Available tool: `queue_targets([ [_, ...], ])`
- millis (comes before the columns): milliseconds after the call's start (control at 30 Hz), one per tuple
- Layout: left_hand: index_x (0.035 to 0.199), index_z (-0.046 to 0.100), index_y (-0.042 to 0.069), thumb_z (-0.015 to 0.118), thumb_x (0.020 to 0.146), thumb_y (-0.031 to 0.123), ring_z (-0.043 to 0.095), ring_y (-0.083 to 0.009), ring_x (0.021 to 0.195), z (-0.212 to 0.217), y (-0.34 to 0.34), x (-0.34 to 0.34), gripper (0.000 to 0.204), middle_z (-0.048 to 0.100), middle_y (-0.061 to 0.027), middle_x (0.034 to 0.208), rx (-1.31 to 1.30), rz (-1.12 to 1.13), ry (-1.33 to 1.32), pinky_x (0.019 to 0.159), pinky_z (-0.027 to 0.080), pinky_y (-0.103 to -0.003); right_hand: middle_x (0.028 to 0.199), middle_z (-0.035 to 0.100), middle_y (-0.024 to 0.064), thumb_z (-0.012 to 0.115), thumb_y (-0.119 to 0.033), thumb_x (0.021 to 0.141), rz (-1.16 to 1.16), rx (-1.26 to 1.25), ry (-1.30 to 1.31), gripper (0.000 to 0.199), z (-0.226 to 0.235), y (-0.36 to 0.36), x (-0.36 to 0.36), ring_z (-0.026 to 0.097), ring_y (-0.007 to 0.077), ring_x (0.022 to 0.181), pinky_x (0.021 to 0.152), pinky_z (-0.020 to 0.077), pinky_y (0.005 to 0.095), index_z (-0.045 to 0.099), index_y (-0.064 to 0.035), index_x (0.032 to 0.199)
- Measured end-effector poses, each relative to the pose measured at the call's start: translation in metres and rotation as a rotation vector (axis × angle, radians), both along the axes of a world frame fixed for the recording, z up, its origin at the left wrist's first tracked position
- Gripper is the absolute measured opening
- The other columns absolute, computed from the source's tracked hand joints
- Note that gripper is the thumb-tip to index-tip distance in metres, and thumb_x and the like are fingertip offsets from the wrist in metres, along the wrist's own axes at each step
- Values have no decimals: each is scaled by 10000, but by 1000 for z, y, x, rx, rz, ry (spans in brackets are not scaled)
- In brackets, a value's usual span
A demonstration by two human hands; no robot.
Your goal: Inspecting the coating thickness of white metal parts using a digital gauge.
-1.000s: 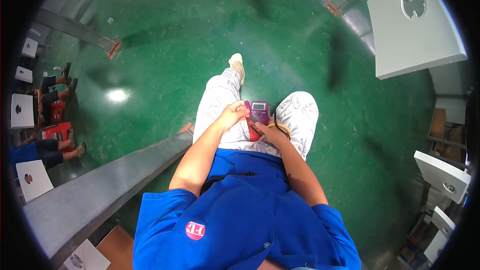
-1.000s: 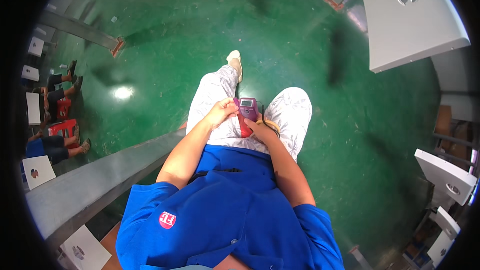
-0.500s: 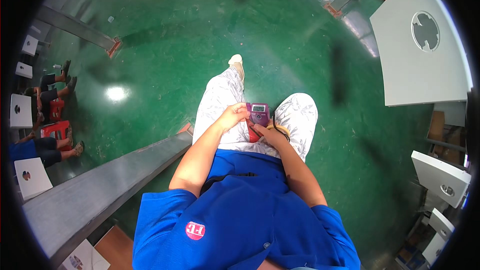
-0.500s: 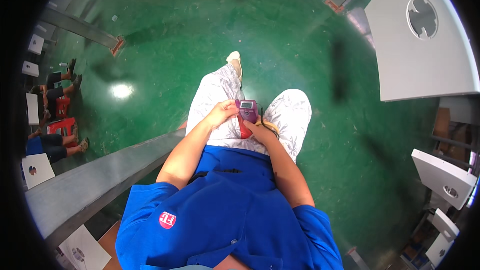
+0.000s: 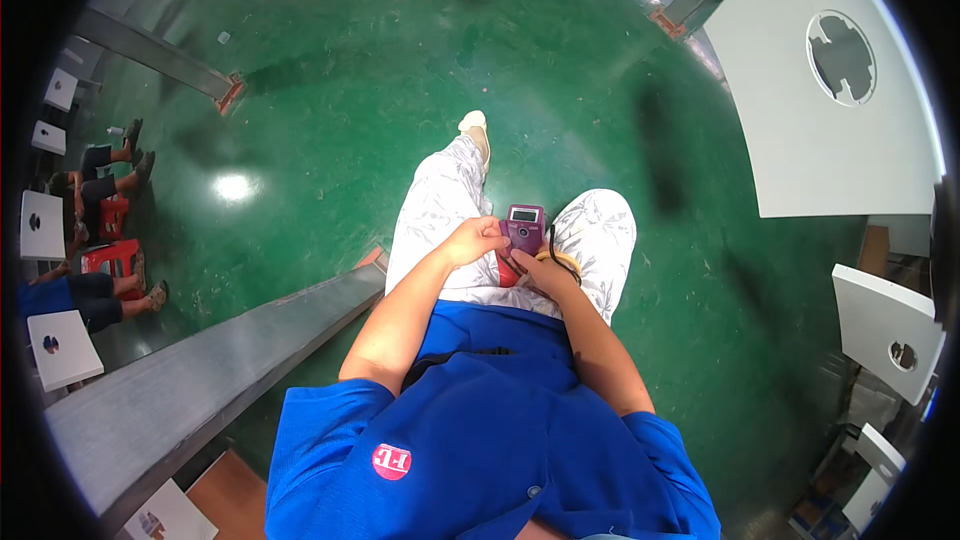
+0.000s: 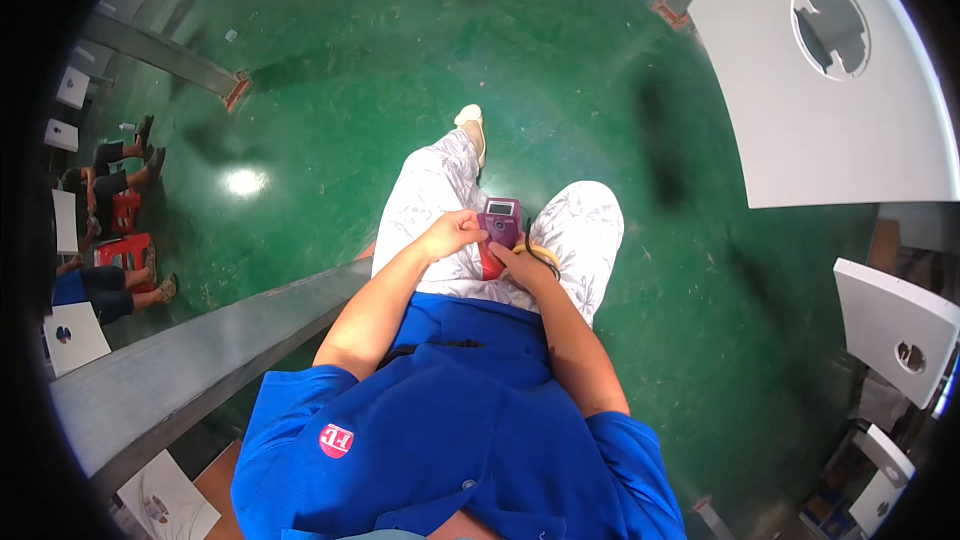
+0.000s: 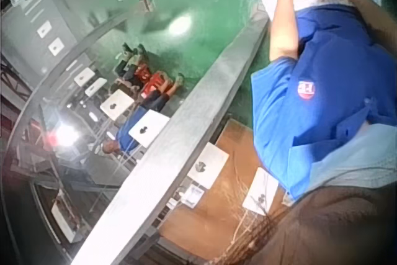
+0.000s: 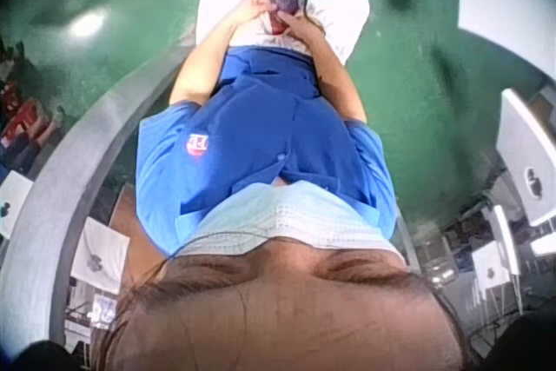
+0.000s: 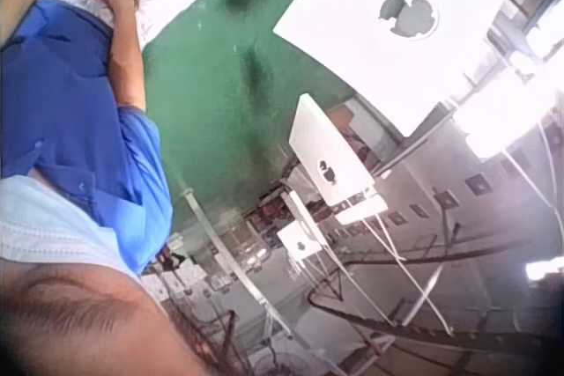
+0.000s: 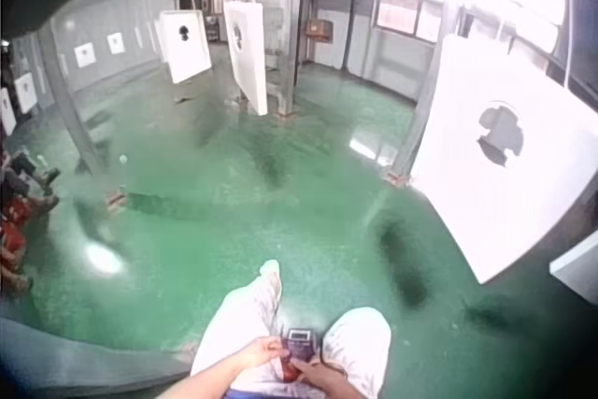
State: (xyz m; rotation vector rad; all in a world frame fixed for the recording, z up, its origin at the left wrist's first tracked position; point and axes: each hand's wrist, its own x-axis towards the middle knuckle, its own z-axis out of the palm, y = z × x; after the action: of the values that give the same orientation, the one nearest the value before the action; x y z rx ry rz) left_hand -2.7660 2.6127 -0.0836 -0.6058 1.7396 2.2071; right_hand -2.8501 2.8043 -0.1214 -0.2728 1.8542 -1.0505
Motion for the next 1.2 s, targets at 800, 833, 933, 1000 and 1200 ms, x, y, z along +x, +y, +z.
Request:
queue_targets([
  [800,810,616,47,531,985,275,496,-58,651,-28,6,11,300,575,15,701,-165,54,-31,597,406,-225,851,657,93,675,-253,872,-194,-217,-224,321,26,2,3,622,146,768,707,507,284,515,9,964],
  [833,785,606,54,525,987,287,476,-57,632,-27,6,10,319,559,20,679,-177,71,-51,583,388,-226,850,656,94,675,-255,871,-194,-203,-215,328,25,2,4,622,148,769,708,506,284,512,13,967],
  [933,731,587,71,514,989,307,438,-55,591,-28,7,8,357,529,28,632,-182,119,-77,556,355,-226,842,654,92,677,-258,867,-170,-175,-190,336,22,1,2,619,149,762,704,502,280,515,19,967],
  [1000,722,590,77,519,986,301,443,-60,583,-32,8,8,353,534,25,629,-145,151,-48,561,360,-224,836,650,88,678,-262,860,-143,-179,-187,343,19,2,0,608,144,747,697,495,275,518,19,974],
  [1200,1000,576,-21,458,961,51,603,-114,749,-36,8,6,144,649,-62,824,-164,68,-30,718,514,-261,779,645,88,685,-265,863,-224,-163,-183,341,22,-1,1,612,159,703,646,488,284,518,5,989],
])
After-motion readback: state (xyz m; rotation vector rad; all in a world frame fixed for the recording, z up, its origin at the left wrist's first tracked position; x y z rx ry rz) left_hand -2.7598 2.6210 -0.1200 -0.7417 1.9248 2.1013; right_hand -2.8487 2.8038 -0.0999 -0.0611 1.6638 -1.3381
